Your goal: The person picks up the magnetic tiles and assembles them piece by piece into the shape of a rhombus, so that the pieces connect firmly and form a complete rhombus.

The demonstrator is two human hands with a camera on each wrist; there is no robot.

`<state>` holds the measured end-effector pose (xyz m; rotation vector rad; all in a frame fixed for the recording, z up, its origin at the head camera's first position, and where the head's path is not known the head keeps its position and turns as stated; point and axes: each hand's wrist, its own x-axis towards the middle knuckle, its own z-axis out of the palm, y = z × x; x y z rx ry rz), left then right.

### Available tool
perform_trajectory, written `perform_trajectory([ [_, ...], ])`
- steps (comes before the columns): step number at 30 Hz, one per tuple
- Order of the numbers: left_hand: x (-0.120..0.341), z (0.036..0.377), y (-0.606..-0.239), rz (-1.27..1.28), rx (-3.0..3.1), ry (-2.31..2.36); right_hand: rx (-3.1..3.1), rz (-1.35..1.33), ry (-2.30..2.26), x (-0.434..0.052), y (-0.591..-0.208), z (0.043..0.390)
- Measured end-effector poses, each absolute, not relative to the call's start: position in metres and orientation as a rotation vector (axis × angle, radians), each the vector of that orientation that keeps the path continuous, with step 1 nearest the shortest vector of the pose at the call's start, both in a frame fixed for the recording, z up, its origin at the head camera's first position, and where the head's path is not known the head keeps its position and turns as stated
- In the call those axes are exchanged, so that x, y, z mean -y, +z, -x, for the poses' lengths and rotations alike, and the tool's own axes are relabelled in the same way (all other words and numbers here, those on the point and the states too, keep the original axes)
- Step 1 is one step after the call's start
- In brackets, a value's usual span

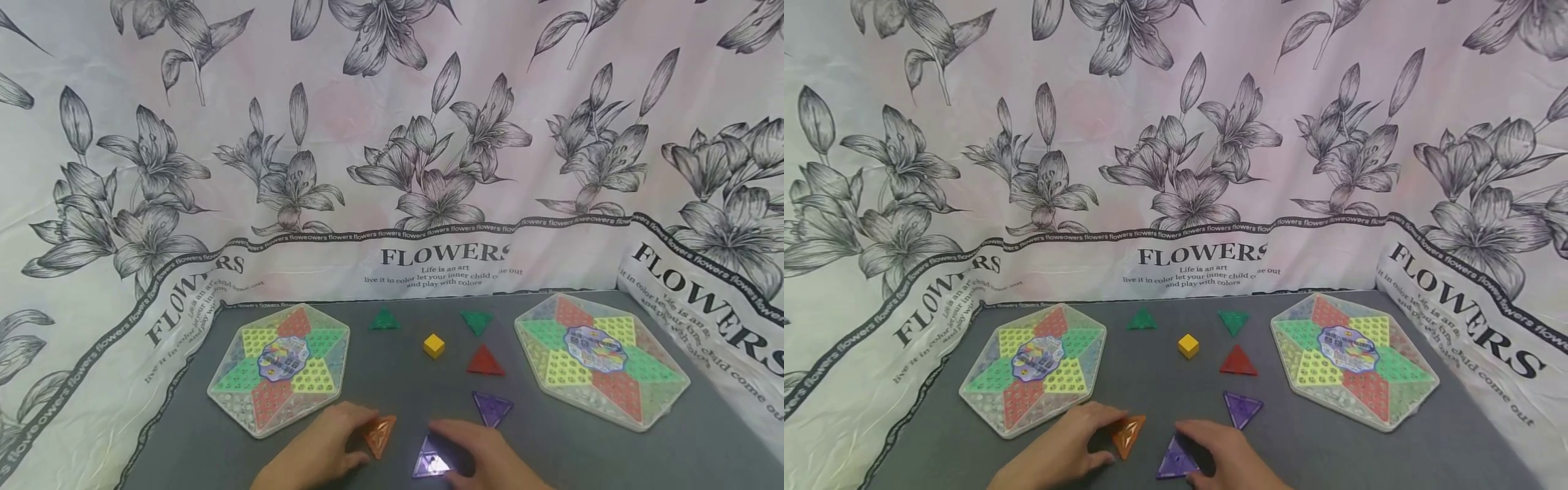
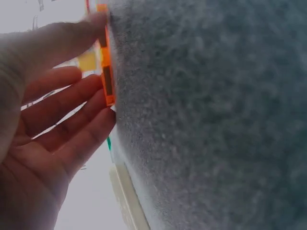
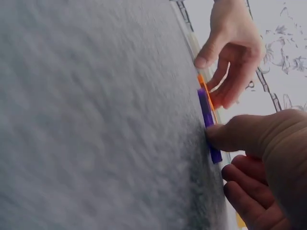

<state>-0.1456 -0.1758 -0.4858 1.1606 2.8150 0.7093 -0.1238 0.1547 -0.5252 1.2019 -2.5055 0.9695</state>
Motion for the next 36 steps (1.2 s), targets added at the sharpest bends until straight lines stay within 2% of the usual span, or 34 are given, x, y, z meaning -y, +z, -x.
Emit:
perform_trajectory([
  [5, 0.185, 0.159, -0.523, -1.261, -2.82, 0.714, 2.375, -1.206, 0.968, -0.15, -0.531, 0.123],
  [8, 0.183, 0.161, -0.528, -1.311, -2.787, 0.734, 2.445, -1.176, 1.015, -0.144, -0.528, 0.121],
  [12, 0.167, 0.147, -0.491, -1.276, -2.72, 0.729, 2.571, -1.143, 1.087, -0.139, -0.522, 0.12],
  [15, 0.16, 0.144, -0.483, -1.261, -2.71, 0.708, 2.617, -1.129, 1.1, -0.135, -0.518, 0.119],
  [28, 0.155, 0.141, -0.483, -1.194, -2.756, 0.69, 2.644, -1.161, 1.097, -0.139, -0.519, 0.122],
  [36, 0.153, 0.141, -0.482, -1.068, -2.677, 0.694, 2.622, -1.162, 1.088, -0.139, -0.52, 0.121],
])
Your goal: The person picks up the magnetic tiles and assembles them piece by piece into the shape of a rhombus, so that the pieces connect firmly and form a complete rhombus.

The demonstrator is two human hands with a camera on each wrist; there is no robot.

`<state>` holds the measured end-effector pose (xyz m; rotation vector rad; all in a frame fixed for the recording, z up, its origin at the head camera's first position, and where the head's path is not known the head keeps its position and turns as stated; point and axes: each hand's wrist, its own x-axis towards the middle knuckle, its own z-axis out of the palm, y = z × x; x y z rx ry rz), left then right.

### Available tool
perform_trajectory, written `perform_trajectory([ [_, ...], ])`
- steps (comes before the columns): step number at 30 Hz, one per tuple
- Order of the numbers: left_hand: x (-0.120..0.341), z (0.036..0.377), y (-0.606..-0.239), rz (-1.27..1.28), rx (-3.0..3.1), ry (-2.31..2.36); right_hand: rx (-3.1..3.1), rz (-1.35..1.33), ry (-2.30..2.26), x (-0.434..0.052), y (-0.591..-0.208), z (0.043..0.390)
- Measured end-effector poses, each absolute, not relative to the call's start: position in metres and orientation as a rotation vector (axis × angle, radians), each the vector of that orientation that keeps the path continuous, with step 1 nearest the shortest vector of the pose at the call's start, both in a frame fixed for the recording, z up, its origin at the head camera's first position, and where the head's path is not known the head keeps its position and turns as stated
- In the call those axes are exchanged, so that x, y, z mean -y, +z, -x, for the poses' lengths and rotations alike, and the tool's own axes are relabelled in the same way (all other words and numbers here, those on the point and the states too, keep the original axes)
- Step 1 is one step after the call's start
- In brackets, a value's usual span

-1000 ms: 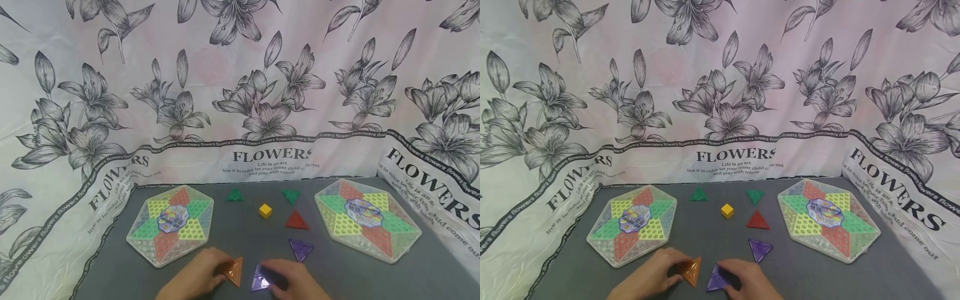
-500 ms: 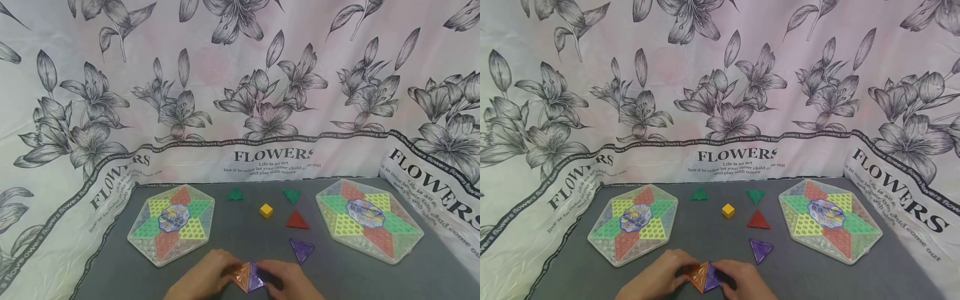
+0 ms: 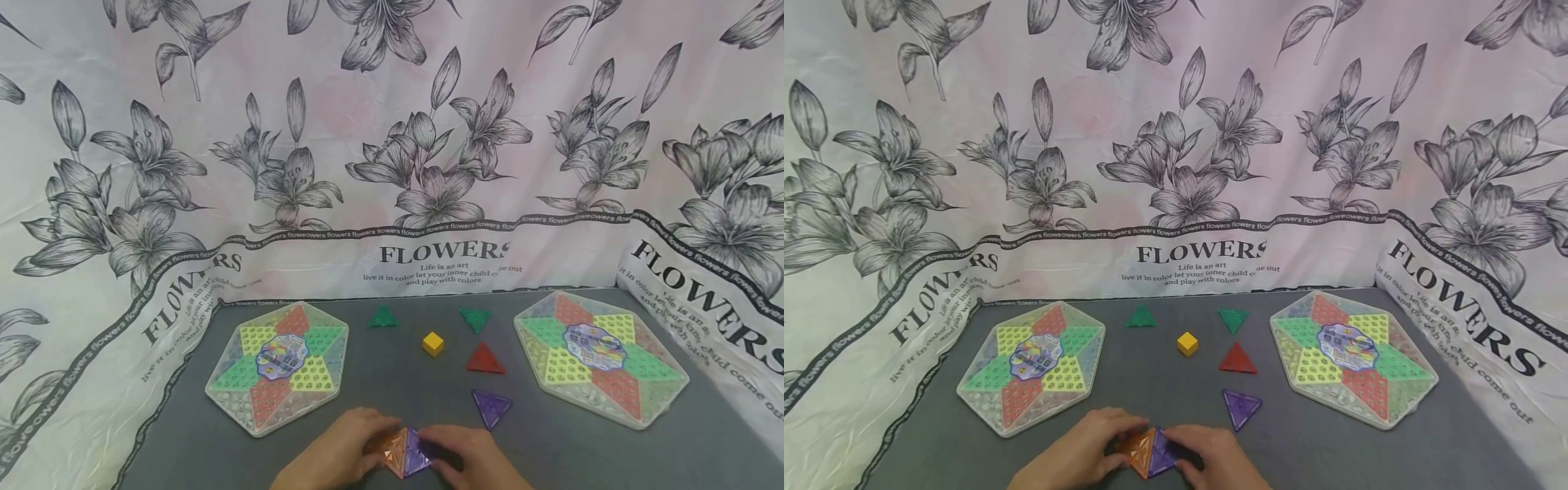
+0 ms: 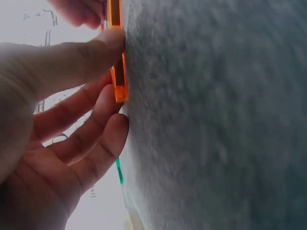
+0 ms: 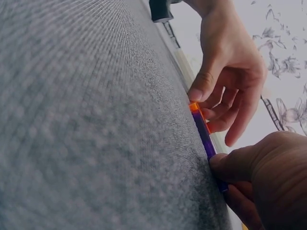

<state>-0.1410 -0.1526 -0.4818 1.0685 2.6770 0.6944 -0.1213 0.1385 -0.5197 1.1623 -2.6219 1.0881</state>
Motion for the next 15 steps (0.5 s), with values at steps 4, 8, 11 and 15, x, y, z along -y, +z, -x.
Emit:
perform_trajectory([
  [4, 0.1514, 0.1407, -0.4822, -1.04, -2.669, 0.693, 2.634, -1.158, 1.121, -0.1385, -0.5195, 0.1218],
  [8, 0.15, 0.1396, -0.4824, -1.023, -2.683, 0.679, 2.609, -1.17, 1.107, -0.1385, -0.521, 0.1215],
  [11, 0.1492, 0.1377, -0.4828, -1.047, -2.711, 0.671, 2.597, -1.171, 1.102, -0.1386, -0.5225, 0.1215],
  [15, 0.1495, 0.1363, -0.4822, -1.086, -2.718, 0.679, 2.587, -1.163, 1.106, -0.1382, -0.5246, 0.1213],
])
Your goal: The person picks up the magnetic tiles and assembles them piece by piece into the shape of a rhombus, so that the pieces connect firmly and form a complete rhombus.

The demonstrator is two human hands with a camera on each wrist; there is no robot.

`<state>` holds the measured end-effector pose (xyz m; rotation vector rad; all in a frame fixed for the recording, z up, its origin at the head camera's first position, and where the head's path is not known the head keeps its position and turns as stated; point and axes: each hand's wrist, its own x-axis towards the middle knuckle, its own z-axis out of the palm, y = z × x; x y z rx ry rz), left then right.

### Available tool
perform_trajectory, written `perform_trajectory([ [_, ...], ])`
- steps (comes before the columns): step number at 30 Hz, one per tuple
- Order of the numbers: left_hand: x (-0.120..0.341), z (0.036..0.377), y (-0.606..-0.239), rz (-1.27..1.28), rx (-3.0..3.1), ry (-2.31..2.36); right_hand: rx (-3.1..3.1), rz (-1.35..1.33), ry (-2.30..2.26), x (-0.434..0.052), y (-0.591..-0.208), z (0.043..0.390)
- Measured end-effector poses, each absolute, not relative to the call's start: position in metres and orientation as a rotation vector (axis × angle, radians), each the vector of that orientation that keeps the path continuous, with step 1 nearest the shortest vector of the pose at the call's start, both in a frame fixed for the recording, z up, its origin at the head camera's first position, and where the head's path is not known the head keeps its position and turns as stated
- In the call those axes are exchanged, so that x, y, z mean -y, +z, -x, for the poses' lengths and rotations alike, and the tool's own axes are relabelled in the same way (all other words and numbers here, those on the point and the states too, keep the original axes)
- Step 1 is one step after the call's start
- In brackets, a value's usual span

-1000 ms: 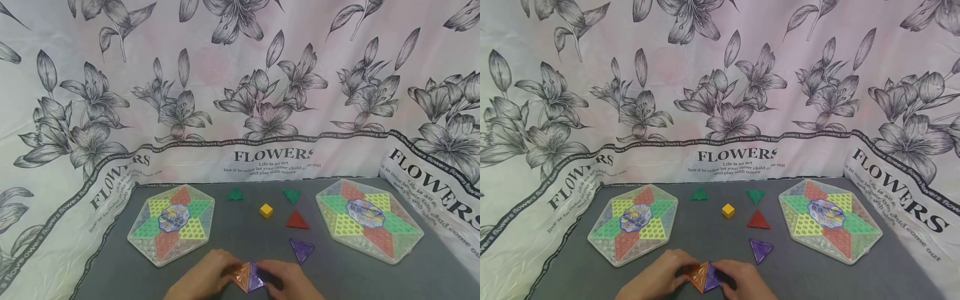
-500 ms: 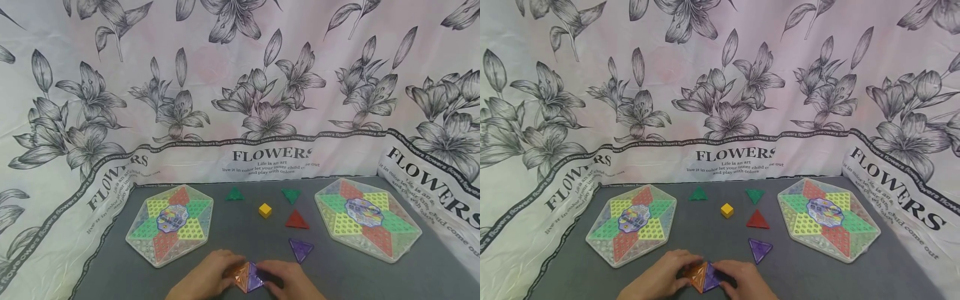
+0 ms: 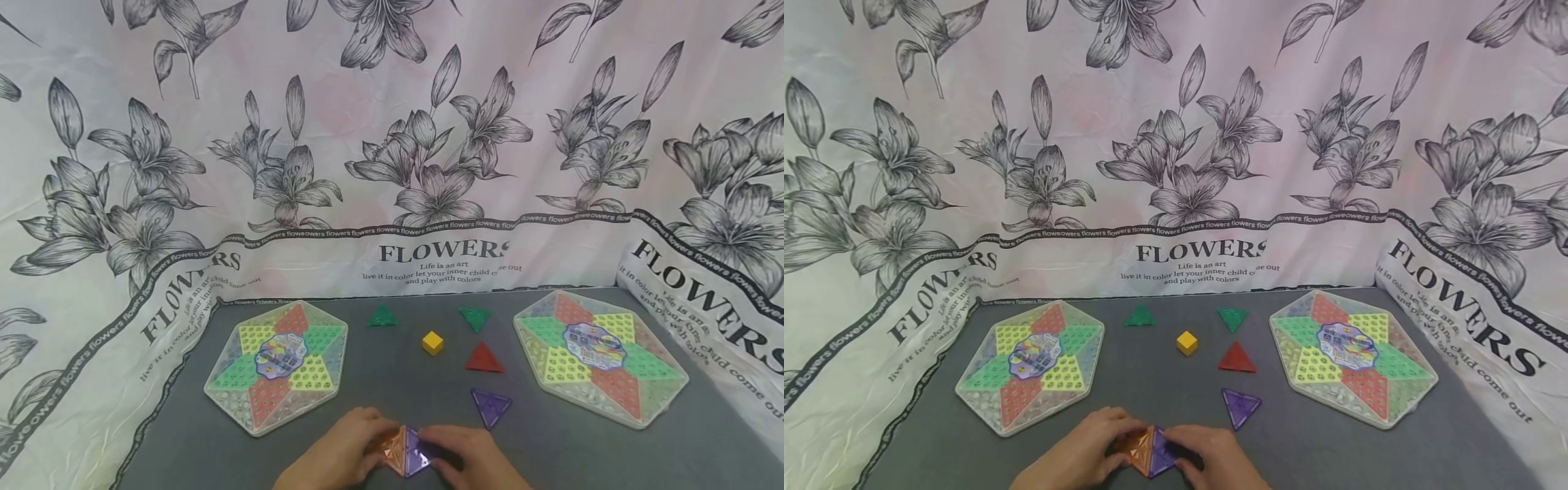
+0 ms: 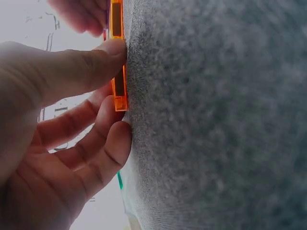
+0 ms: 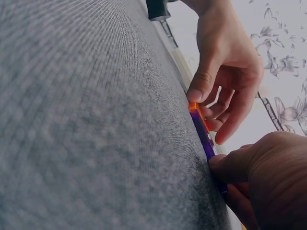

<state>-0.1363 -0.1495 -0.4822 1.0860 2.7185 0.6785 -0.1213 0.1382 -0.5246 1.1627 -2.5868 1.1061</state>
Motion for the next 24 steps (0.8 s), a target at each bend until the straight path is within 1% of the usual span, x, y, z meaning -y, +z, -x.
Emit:
perform_trajectory([
  [6, 0.154, 0.14, -0.48, -1.051, -2.595, 0.9, 2.628, -1.141, 1.15, -0.138, -0.526, 0.122],
  [12, 0.151, 0.141, -0.487, -1.131, -2.52, 1.196, 2.595, -1.157, 1.168, -0.138, -0.527, 0.121],
  [15, 0.147, 0.141, -0.491, -1.108, -2.407, 1.336, 2.6, -1.163, 1.187, -0.139, -0.527, 0.121],
  [19, 0.145, 0.14, -0.493, -1.057, -2.266, 1.384, 2.591, -1.185, 1.189, -0.14, -0.528, 0.122],
  [24, 0.143, 0.14, -0.494, -1.161, -2.348, 1.278, 2.569, -1.205, 1.179, -0.14, -0.526, 0.122],
])
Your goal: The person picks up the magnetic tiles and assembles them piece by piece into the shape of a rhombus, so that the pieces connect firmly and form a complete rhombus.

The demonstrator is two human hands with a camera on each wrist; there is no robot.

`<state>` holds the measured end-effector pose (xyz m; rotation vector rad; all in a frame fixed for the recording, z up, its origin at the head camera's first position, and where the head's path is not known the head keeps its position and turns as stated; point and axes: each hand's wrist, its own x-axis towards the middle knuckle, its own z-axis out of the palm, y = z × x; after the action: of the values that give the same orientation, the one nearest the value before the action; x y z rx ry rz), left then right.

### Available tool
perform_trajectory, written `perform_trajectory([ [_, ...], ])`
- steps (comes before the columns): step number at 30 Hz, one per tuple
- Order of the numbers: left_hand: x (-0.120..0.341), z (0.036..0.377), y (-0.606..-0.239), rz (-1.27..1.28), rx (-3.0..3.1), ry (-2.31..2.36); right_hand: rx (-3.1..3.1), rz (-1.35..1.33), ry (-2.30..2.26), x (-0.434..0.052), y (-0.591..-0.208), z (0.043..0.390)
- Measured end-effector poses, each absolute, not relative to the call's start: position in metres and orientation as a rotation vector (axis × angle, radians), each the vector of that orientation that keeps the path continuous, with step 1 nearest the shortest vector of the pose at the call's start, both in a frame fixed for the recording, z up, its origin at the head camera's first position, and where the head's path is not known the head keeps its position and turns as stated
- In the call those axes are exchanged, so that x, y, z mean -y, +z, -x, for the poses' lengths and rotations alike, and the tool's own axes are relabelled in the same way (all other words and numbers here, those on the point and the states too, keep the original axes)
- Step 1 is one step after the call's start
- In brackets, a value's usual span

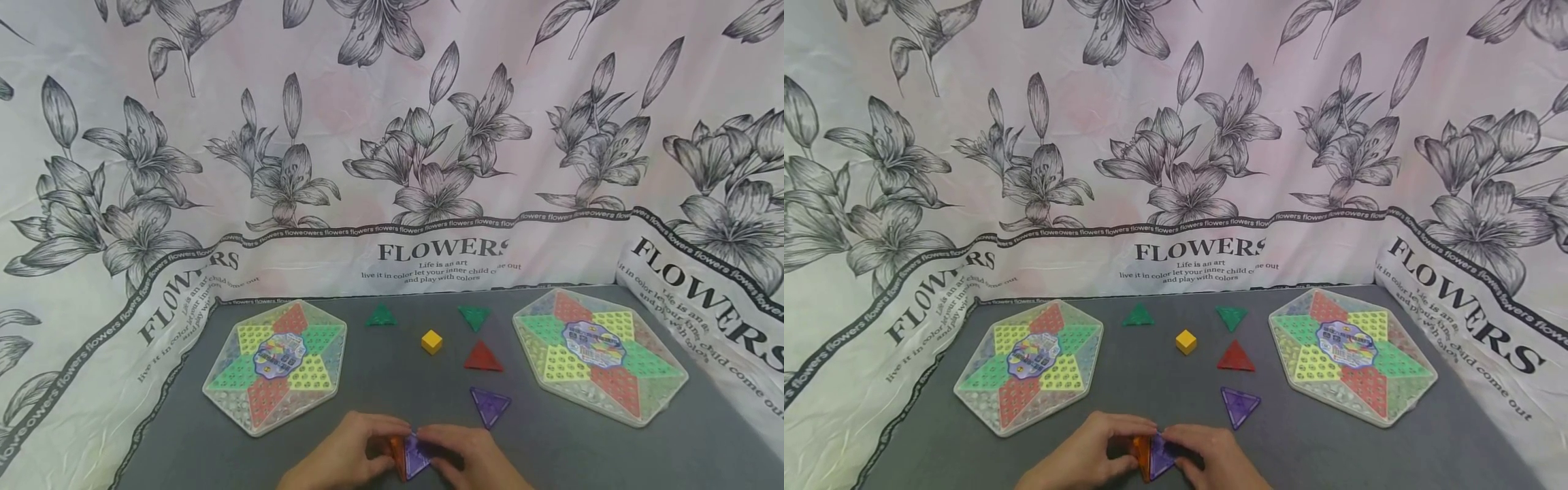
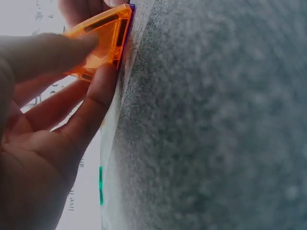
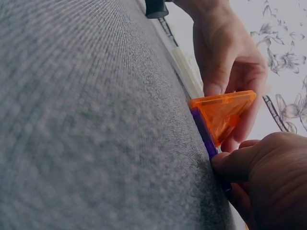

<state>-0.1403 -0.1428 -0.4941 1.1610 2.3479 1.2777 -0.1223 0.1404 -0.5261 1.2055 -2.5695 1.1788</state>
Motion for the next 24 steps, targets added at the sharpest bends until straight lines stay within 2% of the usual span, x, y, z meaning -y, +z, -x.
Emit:
perform_trajectory([
  [7, 0.139, 0.14, -0.494, -1.27, -2.62, 1.029, 2.547, -1.183, 1.18, -0.139, -0.526, 0.123],
  [14, 0.136, 0.139, -0.493, -1.283, -2.687, 0.934, 2.506, -0.952, 1.098, -0.138, -0.534, 0.121],
  [19, 0.134, 0.137, -0.492, -1.324, -2.727, 0.892, 2.421, -0.936, 0.977, -0.141, -0.535, 0.119],
  [24, 0.131, 0.134, -0.487, -1.232, -2.708, 0.866, 2.411, -0.928, 0.964, -0.143, -0.534, 0.114],
])
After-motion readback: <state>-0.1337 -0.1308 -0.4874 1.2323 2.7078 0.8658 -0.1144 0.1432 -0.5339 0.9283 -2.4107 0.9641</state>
